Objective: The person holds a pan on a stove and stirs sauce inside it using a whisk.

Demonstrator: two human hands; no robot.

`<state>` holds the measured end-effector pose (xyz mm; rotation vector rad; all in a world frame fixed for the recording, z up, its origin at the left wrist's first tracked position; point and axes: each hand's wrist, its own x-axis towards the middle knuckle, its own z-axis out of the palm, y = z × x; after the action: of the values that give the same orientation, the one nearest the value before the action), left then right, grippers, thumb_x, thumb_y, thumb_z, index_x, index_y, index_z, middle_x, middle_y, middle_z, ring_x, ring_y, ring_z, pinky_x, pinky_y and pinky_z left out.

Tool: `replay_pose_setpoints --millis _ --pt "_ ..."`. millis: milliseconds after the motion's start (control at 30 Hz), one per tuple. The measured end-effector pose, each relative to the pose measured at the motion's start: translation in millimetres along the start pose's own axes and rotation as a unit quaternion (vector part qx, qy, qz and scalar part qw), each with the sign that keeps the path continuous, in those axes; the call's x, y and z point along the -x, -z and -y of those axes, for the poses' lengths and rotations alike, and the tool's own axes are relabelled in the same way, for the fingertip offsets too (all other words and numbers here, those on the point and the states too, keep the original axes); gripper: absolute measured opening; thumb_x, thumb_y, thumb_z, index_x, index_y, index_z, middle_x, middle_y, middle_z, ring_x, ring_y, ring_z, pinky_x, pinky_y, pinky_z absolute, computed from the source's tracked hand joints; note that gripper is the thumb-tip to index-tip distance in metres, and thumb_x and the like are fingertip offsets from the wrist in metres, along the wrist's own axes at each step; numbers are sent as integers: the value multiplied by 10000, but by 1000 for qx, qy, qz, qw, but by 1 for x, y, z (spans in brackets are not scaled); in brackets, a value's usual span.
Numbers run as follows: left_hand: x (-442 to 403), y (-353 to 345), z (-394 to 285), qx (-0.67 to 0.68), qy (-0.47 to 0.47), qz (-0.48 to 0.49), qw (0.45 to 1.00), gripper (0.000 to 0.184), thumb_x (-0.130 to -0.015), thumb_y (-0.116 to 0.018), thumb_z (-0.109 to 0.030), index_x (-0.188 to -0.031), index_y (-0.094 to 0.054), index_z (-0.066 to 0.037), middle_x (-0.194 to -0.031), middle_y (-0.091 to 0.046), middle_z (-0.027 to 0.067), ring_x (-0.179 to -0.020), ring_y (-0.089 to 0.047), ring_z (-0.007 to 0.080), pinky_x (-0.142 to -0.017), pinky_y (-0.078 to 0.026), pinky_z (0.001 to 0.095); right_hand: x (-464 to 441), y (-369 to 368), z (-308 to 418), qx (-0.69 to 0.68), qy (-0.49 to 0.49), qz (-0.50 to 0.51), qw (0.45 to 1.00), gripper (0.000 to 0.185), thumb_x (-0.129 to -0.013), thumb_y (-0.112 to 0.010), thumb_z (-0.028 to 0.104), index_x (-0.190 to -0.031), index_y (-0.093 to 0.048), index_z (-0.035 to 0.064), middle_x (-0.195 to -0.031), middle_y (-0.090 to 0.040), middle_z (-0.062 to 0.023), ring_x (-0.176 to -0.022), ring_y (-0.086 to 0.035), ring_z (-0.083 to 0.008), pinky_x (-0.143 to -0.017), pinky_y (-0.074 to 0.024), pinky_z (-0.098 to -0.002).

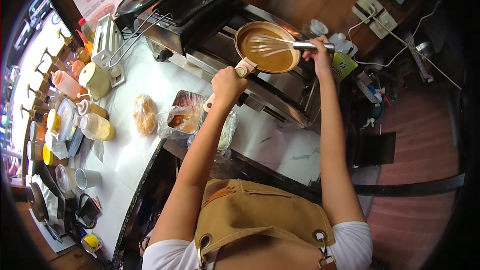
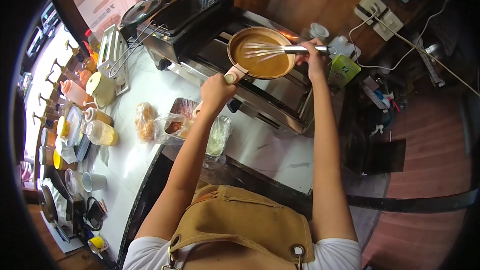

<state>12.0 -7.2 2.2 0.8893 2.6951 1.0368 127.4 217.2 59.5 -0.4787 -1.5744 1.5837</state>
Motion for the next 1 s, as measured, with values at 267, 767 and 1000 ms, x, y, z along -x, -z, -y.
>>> replay_pose_setpoints --millis 267,767,1000 --pt "-1 -4 2 1 -14 -5 1000 213 -576 -536 -141 -675 -606 34 -687 -586 220 -658 -584 357 -617 -469 404 -11 5 8 49 74 -117 989 144 -704 -564 85 -652 -436 43 -525 -520 -89 -346 -495 -154 -308 -353 -227" --pt "1 -1 2 4 -9 -6 1000 214 -574 -569 -157 -679 -602 26 -686 -589 201 -651 -584 347 -606 -469 399 -10 -2 11 64 62 -100 991 168 -722 -570 90 -658 -417 62 -512 -502 -76 -369 -491 -143 -330 -330 -216" --pt "-2 -13 12 55 -20 -24 998 213 -551 -592 -183 -661 -609 -2 -672 -594 186 -649 -592 327 -610 -470 406 1 13 13 23 -48 9 999 133 -714 -584 126 -699 -456 95 -509 -498 -45 -380 -474 -116 -328 -296 -202"
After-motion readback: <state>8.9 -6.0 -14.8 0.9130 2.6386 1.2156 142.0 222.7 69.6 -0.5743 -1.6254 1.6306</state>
